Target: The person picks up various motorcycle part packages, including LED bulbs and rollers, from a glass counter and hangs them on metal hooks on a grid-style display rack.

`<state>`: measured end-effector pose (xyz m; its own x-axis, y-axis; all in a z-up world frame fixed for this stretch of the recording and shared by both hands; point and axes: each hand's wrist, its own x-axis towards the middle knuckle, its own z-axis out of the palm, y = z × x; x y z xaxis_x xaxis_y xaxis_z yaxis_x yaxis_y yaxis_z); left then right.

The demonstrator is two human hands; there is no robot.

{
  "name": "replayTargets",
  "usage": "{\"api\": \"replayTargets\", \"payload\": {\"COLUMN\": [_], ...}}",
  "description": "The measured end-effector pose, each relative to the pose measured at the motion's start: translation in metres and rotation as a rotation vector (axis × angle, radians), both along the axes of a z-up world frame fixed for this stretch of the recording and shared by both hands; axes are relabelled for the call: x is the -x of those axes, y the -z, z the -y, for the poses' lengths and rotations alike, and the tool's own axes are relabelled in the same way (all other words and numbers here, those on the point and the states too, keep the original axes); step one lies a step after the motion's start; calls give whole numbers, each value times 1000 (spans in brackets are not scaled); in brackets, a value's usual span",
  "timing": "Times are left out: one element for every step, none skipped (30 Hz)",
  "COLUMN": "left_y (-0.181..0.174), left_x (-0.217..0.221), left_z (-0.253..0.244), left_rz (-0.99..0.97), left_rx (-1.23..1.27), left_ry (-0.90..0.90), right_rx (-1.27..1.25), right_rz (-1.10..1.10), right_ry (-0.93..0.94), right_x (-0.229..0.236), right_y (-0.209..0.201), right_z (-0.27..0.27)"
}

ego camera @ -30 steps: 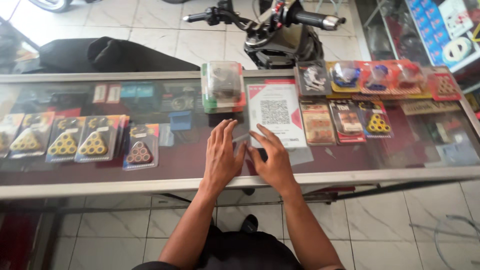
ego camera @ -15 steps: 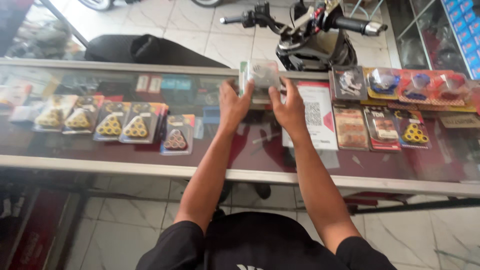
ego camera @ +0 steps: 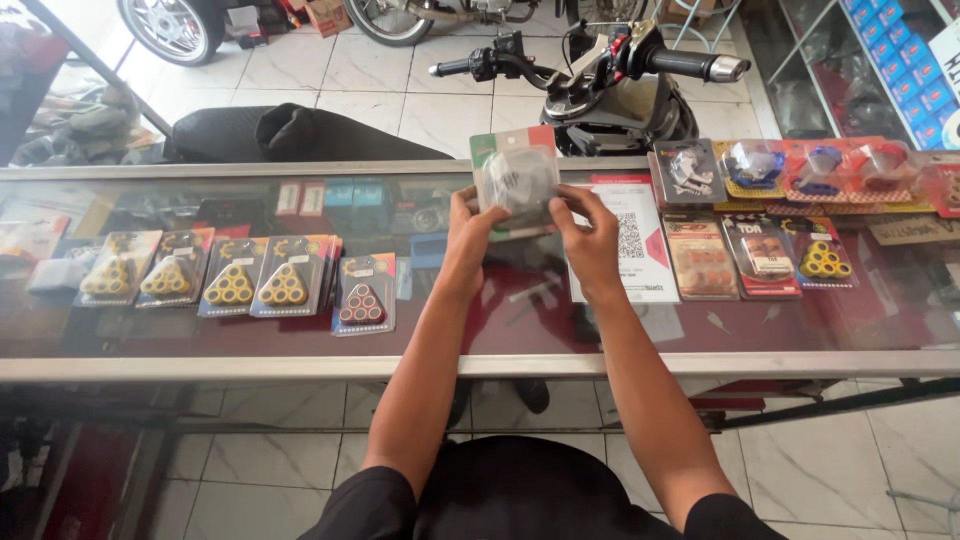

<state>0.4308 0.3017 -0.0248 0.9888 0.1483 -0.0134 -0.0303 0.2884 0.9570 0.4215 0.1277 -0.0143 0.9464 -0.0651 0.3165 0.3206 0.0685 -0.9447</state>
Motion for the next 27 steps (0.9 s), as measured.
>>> {"api": "replayTargets", "payload": {"left_y": [-4, -9, -13, -17, -20, -21, -21, -20, -20, -19, -19, -19, -19, -18, -17, -16, -14, -13, -12, -10, -9, -9, -9, -9, -9, -10, -11], "left_x": [8, 15, 21, 26, 30, 35, 39, 43, 47, 50, 52, 54, 56, 58, 60, 63, 65, 67, 69, 71, 74, 77, 79, 82, 85, 87, 90], "left_z": [0, 2, 7, 10, 13, 15, 15, 15, 15, 14, 15, 16, 17, 18, 19, 19, 20, 21, 21, 21, 21, 20, 21, 22, 22, 19, 17], "left_rz": [11, -5, -22, -35, -14, 5, 24, 23, 22, 22, 31, 41, 51, 50, 49, 46, 36, 29, 22, 15, 9, 2, -1, -4, -7, -21, -35], "left_rx": [76, 67, 59, 50, 42, 34, 25, 43, 60, 79, 64, 49, 34, 24, 14, 3, -11, -25, -39, -50, -61, -71, -94, -119, -143, -164, -186], "left_ry": [35, 40, 44, 49, 57, 64, 72, 94, 115, 138, 150, 164, 177, 191, 205, 222, 228, 237, 245, 253, 260, 266, 275, 282, 290, 313, 336], "right_rx": [-53, -68, -82, -97, -102, -108, -114, -136, -158, -179, -179, -179, -179, -182, -186, -191, -182, -173, -164, -183, -202, -221, -208, -195, -183, -197, -211], "right_rz": [5, -15, -35, -52, -30, -10, 10, -8, -26, -42, -46, -50, -53, -53, -53, -55, -45, -32, -20, -35, -50, -64, -72, -80, -88, -90, -92], "right_ry": [-13, -2, 9, 20, 14, 8, 1, -14, -30, -45, -41, -35, -29, -15, 0, 18, 31, 46, 61, 63, 65, 67, 91, 113, 136, 142, 149], "right_x": [4, 10, 16, 21, 26, 33, 38, 42, 45, 48, 52, 57, 61, 65, 68, 73, 76, 80, 84, 89, 94, 99, 104, 109, 113, 116, 121], "right_y": [0, 1, 2, 3, 4, 5, 5, 5, 4, 2, 1, 0, 0, 1, 3, 6, 9, 11, 14, 17, 18, 19, 18, 17, 14, 10, 4], "right_z": [1, 0, -2, -4, -4, -4, -4, -3, -1, 0, 1, 3, 4, 5, 6, 7, 8, 9, 9, 9, 7, 6, 5, 4, 2, -1, -2]}}
